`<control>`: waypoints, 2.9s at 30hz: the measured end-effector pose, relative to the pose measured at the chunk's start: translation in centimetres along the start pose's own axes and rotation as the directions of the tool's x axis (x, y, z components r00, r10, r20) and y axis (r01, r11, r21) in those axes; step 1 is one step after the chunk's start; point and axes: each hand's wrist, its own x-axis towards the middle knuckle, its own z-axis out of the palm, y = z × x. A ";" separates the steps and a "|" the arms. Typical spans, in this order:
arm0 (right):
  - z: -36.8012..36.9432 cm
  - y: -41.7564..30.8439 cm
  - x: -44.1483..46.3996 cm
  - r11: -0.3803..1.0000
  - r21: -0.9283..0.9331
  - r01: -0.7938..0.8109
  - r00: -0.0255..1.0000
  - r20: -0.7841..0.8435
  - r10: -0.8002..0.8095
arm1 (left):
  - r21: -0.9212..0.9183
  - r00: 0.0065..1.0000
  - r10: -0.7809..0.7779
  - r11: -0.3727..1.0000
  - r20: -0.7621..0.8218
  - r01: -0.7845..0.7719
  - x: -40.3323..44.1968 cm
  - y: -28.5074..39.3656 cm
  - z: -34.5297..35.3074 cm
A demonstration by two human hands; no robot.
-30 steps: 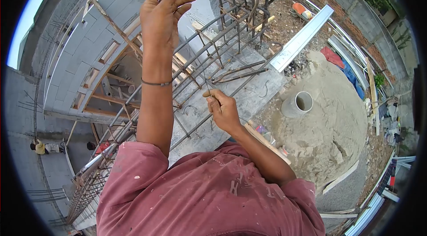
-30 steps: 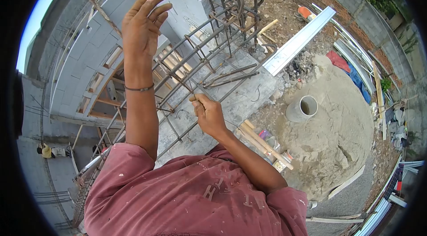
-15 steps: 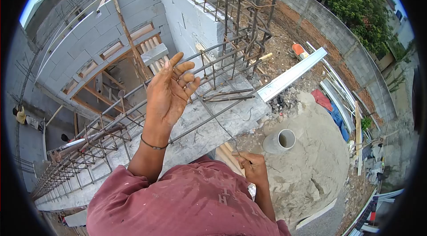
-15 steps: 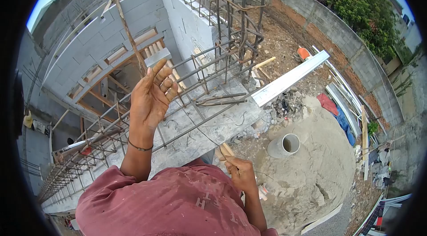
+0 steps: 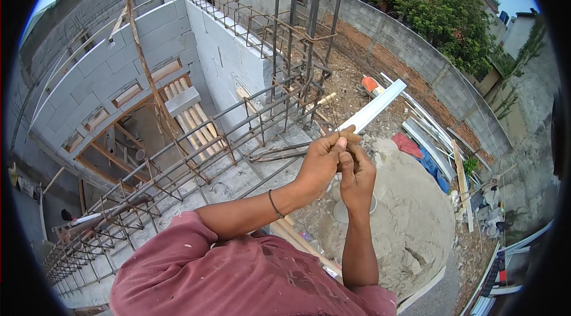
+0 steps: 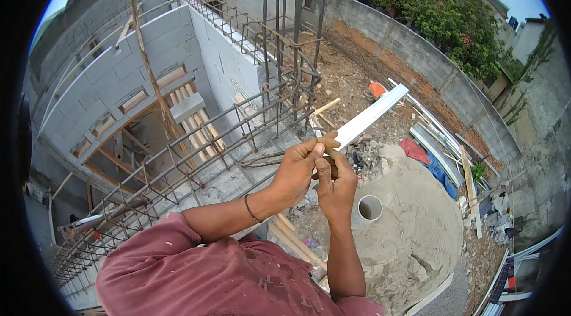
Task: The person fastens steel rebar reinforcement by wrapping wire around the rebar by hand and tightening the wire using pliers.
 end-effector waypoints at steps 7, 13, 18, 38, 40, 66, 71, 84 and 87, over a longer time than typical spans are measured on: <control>-2.6 -1.0 10.6 0.943 -0.293 0.161 0.984 -0.027 -0.176 | 0.262 0.998 0.063 0.964 -0.027 -0.053 6.3 7.5 -4.6; -3.9 0.8 17.7 0.754 -0.646 0.121 0.983 -0.026 -0.180 | 0.333 0.951 0.232 0.930 -0.203 -0.156 11.6 10.9 -11.2; -1.9 1.2 20.3 0.743 -0.634 0.214 0.967 0.032 -0.251 | 0.303 0.941 0.211 0.945 -0.263 -0.127 13.6 10.9 -12.0; 3.9 0.9 25.3 0.809 -0.548 0.212 0.971 0.208 -0.113 | -0.213 0.875 -0.063 0.976 -0.479 -0.046 20.3 11.8 -12.7; 1.8 1.1 24.2 0.747 -0.635 0.198 0.979 0.157 -0.127 | -0.199 0.872 -0.053 0.979 -0.486 -0.051 18.9 11.3 -12.5; -9.6 1.5 -11.1 0.966 0.127 -0.225 0.959 -0.148 0.243 | -0.081 0.994 -0.067 0.995 -0.086 0.060 4.9 0.9 -1.4; -8.7 2.6 -12.0 0.993 -0.041 -0.111 0.975 -0.196 0.101 | -0.199 0.981 -0.182 0.966 -0.073 0.165 4.5 0.8 -1.4; -6.3 2.5 -12.1 0.989 -0.026 -0.146 0.967 -0.214 0.137 | -0.143 0.978 0.090 0.983 -0.189 -0.118 2.0 1.0 -0.8; -6.0 3.0 -12.4 0.988 -0.003 -0.154 0.964 -0.221 0.149 | -0.124 0.980 0.083 0.987 -0.180 -0.106 1.3 1.9 -0.4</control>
